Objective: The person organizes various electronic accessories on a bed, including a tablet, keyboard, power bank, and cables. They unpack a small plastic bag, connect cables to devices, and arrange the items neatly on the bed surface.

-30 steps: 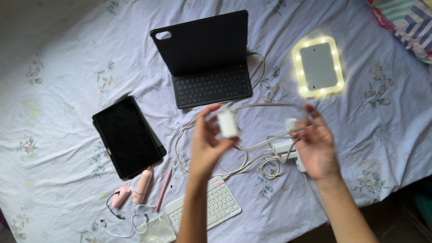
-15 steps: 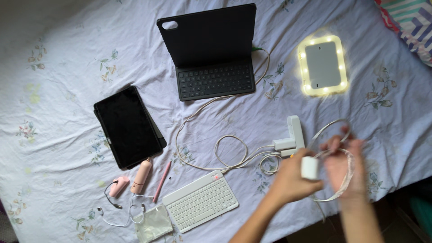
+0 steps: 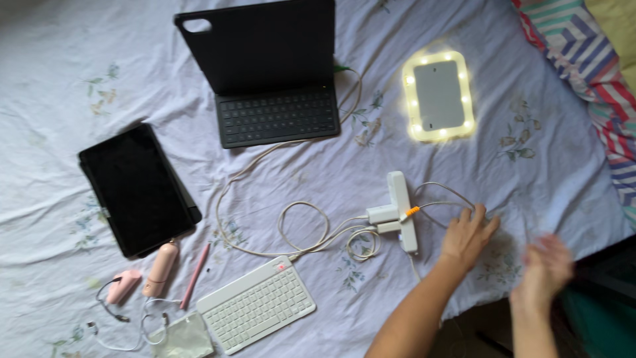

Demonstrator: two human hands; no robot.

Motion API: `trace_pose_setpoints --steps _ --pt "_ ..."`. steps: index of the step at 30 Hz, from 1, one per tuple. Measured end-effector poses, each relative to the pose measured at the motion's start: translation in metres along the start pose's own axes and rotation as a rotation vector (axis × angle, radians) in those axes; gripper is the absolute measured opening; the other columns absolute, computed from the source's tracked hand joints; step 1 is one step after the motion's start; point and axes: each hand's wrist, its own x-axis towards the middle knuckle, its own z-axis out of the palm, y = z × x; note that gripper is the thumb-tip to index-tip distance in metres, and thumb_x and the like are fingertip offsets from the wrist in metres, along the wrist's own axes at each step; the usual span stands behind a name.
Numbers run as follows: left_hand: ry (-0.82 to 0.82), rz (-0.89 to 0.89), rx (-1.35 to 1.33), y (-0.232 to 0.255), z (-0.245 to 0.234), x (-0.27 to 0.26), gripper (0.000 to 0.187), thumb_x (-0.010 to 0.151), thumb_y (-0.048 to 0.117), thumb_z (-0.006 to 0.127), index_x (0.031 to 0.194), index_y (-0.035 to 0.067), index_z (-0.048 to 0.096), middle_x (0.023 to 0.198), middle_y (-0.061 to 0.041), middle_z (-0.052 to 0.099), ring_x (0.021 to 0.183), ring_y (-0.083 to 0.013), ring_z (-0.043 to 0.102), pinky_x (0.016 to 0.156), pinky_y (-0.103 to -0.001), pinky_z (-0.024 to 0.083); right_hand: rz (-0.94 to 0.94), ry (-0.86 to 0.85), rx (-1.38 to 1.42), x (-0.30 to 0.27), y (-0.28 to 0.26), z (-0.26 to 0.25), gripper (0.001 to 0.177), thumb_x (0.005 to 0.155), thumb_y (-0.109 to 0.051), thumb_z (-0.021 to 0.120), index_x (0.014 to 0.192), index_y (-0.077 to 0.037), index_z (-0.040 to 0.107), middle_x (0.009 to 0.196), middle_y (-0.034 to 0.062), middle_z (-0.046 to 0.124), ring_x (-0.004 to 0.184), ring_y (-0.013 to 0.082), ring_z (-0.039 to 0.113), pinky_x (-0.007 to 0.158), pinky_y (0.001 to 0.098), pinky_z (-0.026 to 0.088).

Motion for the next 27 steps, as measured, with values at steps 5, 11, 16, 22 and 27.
trace_pose_setpoints --steps 5,11,16,22,27 --pt "-0.160 0.241 0.055 -0.006 0.014 0.007 0.036 0.079 0.023 0.067 0.114 0.018 0.064 0.149 -0.006 0.049 0.121 -0.0250 0.063 0.083 -0.040 0.057 0.429 -0.099 0.212 -0.007 0.050 0.006 0.027 0.098 -0.006 0.059 0.125 -0.007 0.055 0.116 0.0043 0.064 0.107 0.0169 0.061 0.089 0.0369 0.054" --pt "-0.087 -0.243 -0.420 -0.017 -0.017 -0.013 0.049 0.080 0.004 0.070 0.128 0.000 0.062 0.140 -0.029 0.052 0.111 -0.0426 0.063 0.089 -0.049 0.055 0.855 -0.172 0.440 0.009 0.098 0.007 0.038 0.103 -0.018 0.061 0.133 0.005 0.053 0.131 0.0214 0.058 0.119 0.0339 0.062 0.104 0.0472 0.053" --pt "-0.130 -0.492 -0.424 -0.038 -0.009 -0.025 0.027 0.081 0.005 0.078 0.104 -0.004 0.068 0.103 -0.025 0.073 0.094 -0.0415 0.072 0.085 -0.047 0.058 1.124 -0.213 0.416 0.011 0.110 0.011 0.045 0.099 -0.025 0.060 0.137 -0.002 0.051 0.136 0.0198 0.054 0.122 0.0357 0.058 0.110 0.0535 0.045" --pt "-0.039 -0.693 -0.878 -0.043 -0.012 -0.036 0.026 0.077 0.005 0.078 0.103 -0.001 0.075 0.090 -0.018 0.077 0.080 -0.0297 0.078 0.076 -0.036 0.061 1.004 -0.383 0.617 -0.009 0.089 0.033 0.054 0.100 -0.033 0.065 0.140 0.000 0.048 0.138 0.0159 0.056 0.129 0.0301 0.054 0.114 0.0460 0.043" --pt "-0.012 -0.692 -0.810 -0.020 -0.035 -0.034 0.018 0.089 0.015 0.072 0.099 0.001 0.075 0.086 -0.019 0.076 0.079 -0.0337 0.076 0.078 -0.040 0.059 0.764 -0.458 0.497 -0.020 0.041 0.057 0.057 0.103 -0.047 0.052 0.138 -0.003 0.053 0.135 0.0117 0.062 0.124 0.0228 0.058 0.106 0.0397 0.046"
